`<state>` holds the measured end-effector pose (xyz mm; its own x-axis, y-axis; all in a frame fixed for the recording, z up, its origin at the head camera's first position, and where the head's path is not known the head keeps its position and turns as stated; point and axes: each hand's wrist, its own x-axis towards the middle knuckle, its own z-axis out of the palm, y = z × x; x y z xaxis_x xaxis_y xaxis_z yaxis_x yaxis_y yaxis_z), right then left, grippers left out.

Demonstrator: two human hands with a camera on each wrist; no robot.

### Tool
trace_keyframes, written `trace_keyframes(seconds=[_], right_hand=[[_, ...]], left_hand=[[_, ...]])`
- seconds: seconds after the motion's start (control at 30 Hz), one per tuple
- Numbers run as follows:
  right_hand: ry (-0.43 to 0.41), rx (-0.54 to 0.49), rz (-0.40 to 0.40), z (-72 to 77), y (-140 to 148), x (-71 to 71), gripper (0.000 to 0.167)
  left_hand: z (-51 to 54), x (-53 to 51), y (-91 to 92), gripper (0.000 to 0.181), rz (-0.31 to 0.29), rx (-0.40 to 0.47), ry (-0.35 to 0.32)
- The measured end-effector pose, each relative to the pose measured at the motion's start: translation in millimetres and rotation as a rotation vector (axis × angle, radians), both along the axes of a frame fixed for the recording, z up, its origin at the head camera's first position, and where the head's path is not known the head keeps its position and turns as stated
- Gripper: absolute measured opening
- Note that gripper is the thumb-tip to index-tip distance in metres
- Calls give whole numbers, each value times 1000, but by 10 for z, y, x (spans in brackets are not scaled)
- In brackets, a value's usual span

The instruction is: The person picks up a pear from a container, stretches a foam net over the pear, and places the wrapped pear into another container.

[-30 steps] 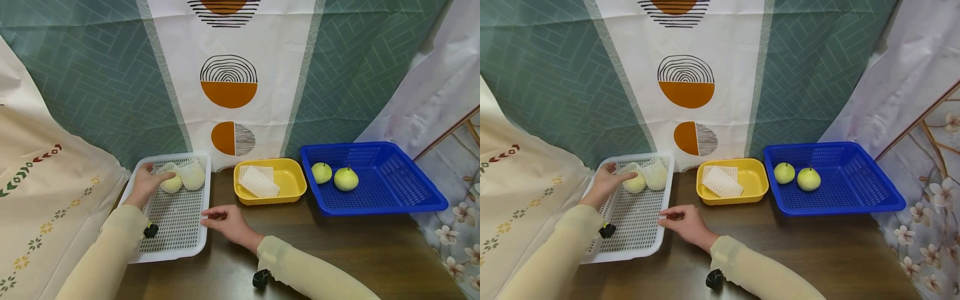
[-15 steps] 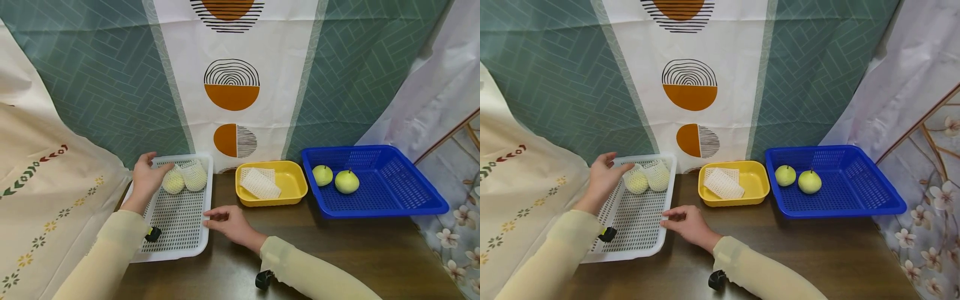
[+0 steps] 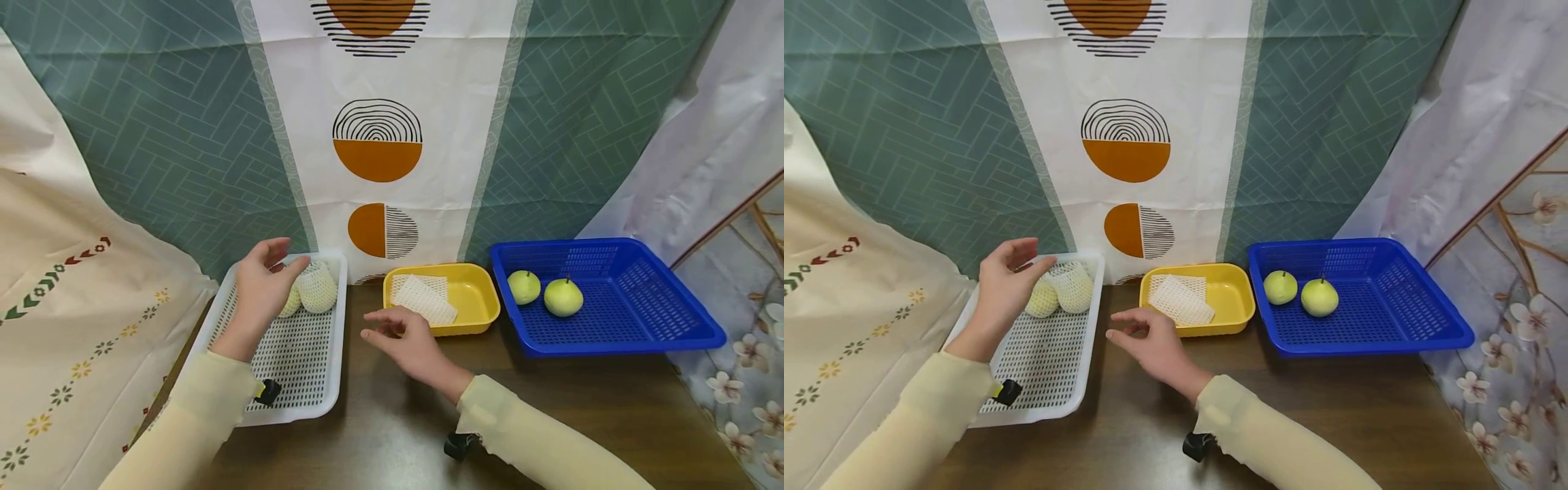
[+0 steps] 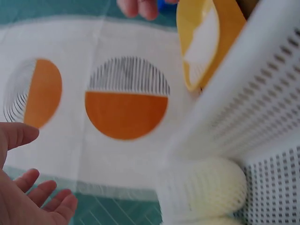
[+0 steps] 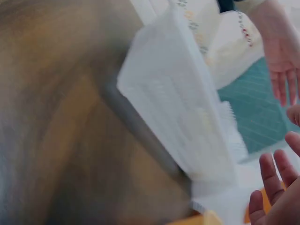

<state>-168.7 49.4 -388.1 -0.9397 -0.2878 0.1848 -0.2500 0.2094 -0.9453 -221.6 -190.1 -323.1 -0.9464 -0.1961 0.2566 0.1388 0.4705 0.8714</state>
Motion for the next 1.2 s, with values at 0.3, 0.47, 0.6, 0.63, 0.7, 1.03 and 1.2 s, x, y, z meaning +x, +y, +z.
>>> trace_keyframes(seconds=[0.3, 0.47, 0.6, 0.63, 0.7, 1.03, 1.2], right_hand=[[128, 4, -107, 141, 385, -138, 27], [133, 17, -141, 122, 607, -175, 29], [125, 39, -156, 121, 700, -165, 30], [120, 46, -160, 122, 716, -157, 30], [114, 62, -171, 121, 739, -141, 30], [120, 118, -208, 52, 829, -76, 31], [112, 139, -220, -18, 899, -58, 30]], left_hand=[[99, 154, 266, 45, -104, 32, 25], [68, 206, 379, 47, -139, 1, 22], [6, 248, 449, 48, -153, 6, 22], [-17, 258, 468, 48, -158, 10, 18], [-58, 282, 517, 48, -171, 25, 5], [-306, 352, 784, 43, -217, 95, -83], [-444, 399, 937, 41, -240, 131, -95]])
